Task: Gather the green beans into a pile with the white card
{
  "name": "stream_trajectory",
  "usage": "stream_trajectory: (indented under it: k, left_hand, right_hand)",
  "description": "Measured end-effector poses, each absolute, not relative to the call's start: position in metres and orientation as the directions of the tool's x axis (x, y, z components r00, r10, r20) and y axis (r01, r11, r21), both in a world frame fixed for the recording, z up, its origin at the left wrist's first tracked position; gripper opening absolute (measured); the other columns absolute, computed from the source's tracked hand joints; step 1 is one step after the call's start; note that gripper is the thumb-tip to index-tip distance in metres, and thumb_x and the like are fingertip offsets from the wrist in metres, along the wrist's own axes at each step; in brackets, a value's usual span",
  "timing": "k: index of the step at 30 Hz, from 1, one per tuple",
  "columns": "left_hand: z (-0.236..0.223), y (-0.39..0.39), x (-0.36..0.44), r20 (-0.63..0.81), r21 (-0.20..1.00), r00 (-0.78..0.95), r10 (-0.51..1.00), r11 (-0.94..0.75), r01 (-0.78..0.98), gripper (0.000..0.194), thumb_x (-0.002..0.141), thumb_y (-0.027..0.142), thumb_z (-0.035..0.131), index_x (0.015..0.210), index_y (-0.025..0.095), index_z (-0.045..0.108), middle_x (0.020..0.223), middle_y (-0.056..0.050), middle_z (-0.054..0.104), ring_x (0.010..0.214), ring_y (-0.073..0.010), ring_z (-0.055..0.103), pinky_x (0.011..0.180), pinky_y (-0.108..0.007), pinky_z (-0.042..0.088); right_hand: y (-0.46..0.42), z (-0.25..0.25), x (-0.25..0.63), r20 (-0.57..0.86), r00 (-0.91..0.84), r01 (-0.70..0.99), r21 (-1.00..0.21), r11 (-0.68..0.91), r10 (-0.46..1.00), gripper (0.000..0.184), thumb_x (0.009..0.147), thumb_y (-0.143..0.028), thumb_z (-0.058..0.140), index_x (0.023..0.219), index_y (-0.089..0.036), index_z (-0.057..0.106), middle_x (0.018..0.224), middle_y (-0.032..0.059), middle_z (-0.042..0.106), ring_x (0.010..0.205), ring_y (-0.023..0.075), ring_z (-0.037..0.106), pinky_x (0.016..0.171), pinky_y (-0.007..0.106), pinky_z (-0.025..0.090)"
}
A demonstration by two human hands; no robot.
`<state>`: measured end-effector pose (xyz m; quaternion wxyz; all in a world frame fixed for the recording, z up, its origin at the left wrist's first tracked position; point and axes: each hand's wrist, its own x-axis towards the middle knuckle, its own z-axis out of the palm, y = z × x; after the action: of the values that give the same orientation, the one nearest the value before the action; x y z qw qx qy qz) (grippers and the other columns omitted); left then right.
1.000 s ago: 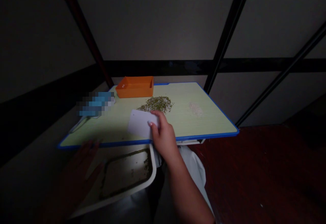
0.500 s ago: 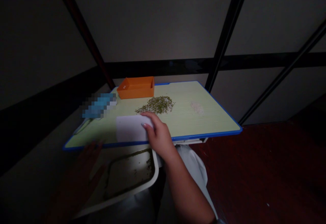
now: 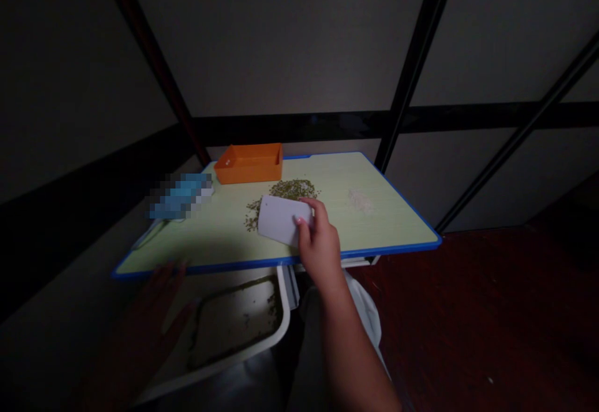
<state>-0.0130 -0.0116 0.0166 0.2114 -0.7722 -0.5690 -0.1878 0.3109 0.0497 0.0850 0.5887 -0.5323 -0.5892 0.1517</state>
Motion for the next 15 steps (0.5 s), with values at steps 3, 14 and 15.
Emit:
stream_trajectory:
  k: [3, 14, 15]
  left_hand:
    - [0.017, -0.012, -0.013, 0.534, -0.094, 0.275, 0.799, -0.267, 0.959, 0.068, 0.093, 0.053, 0.031, 0.153, 0.02, 0.026, 0.153, -0.013, 0.045, 0.143, -0.0285, 0.04, 0.11, -0.047, 0.045]
    - [0.015, -0.013, -0.012, 0.526, -0.061, 0.238, 0.816, -0.243, 0.968, 0.066, 0.093, 0.054, 0.031, 0.151, 0.022, 0.031, 0.154, -0.011, 0.045, 0.143, -0.0273, 0.041, 0.111, -0.046, 0.044]
    - [0.015, -0.013, -0.012, 0.528, -0.063, 0.243, 0.814, -0.247, 0.967, 0.066, 0.093, 0.055, 0.031, 0.151, 0.022, 0.032, 0.153, -0.011, 0.046, 0.143, -0.0273, 0.042, 0.11, -0.046, 0.044]
  right_hand:
    - [0.05, 0.085, 0.307, 0.533, 0.248, 0.463, -0.799, 0.384, 0.809, 0.031, 0.09, -0.025, 0.051, 0.121, -0.023, 0.055, 0.082, 0.0017, 0.065, 0.057, 0.0151, 0.055, 0.053, 0.025, 0.039]
    - [0.055, 0.079, 0.316, 0.536, 0.315, 0.472, -0.804, 0.361, 0.783, 0.032, 0.091, -0.028, 0.05, 0.122, -0.023, 0.055, 0.094, 0.0071, 0.068, 0.071, 0.0191, 0.062, 0.061, 0.029, 0.046]
    - [0.054, 0.08, 0.316, 0.541, 0.316, 0.475, -0.801, 0.363, 0.78, 0.032, 0.091, -0.028, 0.05, 0.122, -0.023, 0.055, 0.094, 0.0068, 0.068, 0.07, 0.0186, 0.061, 0.06, 0.028, 0.045]
